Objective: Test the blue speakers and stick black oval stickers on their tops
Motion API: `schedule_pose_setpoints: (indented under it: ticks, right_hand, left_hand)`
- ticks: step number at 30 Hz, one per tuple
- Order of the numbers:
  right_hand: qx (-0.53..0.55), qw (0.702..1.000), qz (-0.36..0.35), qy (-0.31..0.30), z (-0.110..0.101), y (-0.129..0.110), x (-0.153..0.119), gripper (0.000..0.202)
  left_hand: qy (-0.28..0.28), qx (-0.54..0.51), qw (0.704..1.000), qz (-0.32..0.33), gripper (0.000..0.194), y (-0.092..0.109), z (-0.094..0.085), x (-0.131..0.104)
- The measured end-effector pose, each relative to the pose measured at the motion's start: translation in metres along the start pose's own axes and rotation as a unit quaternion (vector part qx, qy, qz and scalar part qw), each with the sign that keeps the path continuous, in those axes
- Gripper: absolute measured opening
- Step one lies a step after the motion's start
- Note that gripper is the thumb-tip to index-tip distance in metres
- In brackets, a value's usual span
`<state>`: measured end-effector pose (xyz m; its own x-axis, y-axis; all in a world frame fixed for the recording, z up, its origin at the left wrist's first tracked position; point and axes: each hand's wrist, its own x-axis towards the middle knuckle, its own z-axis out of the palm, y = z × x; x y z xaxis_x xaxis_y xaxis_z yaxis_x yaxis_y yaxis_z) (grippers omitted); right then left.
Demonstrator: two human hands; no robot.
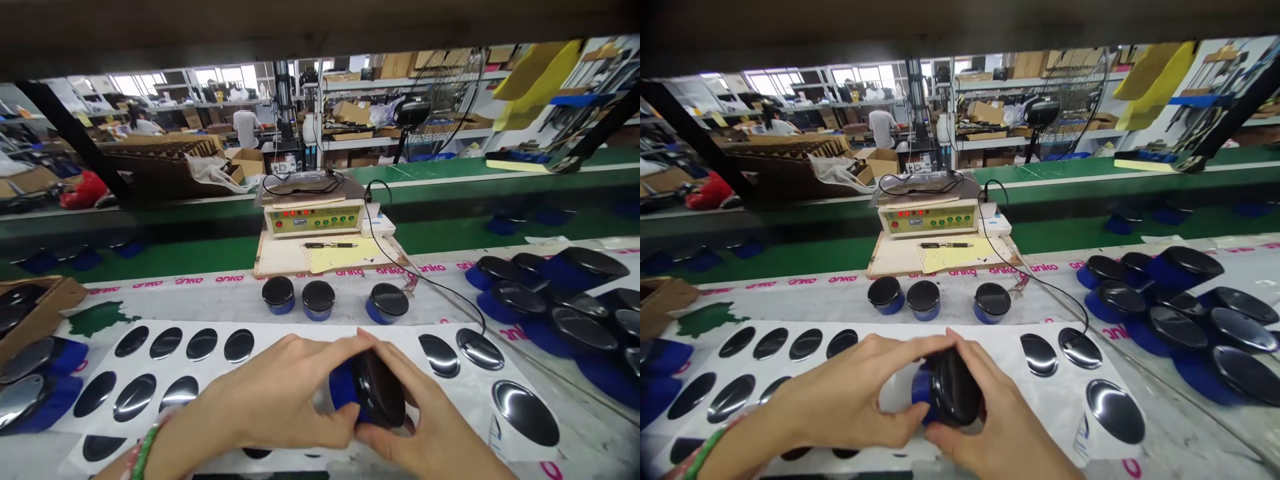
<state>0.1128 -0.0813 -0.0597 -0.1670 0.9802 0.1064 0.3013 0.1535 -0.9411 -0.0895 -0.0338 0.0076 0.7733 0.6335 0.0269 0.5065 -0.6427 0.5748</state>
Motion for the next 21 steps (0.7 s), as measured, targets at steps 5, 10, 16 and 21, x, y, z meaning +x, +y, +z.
schedule_pose_setpoints:
  ticks: [5,10,16,21]
  right_hand:
    - [-0.049,0.998,-0.029,-0.030,0.004,0.004,0.000,0.081]
    - [-0.091,0.994,-0.040,-0.041,0.006,0.008,0.000,0.078]
    - [-0.132,0.983,-0.126,0.010,0.010,-0.002,0.014,0.090]
    - [-0.232,0.962,-0.141,-0.001,-0.017,-0.005,0.043,0.062]
  left_hand:
    - [0.003,0.076,0.995,0.061,0.038,0.002,0.003,0.002]
    - [0.015,0.102,0.994,0.046,0.037,-0.004,0.009,-0.004]
    - [0.062,-0.014,0.997,-0.034,0.065,-0.005,0.003,-0.007]
    - [0.149,-0.059,0.983,-0.086,0.056,-0.044,-0.031,0.010]
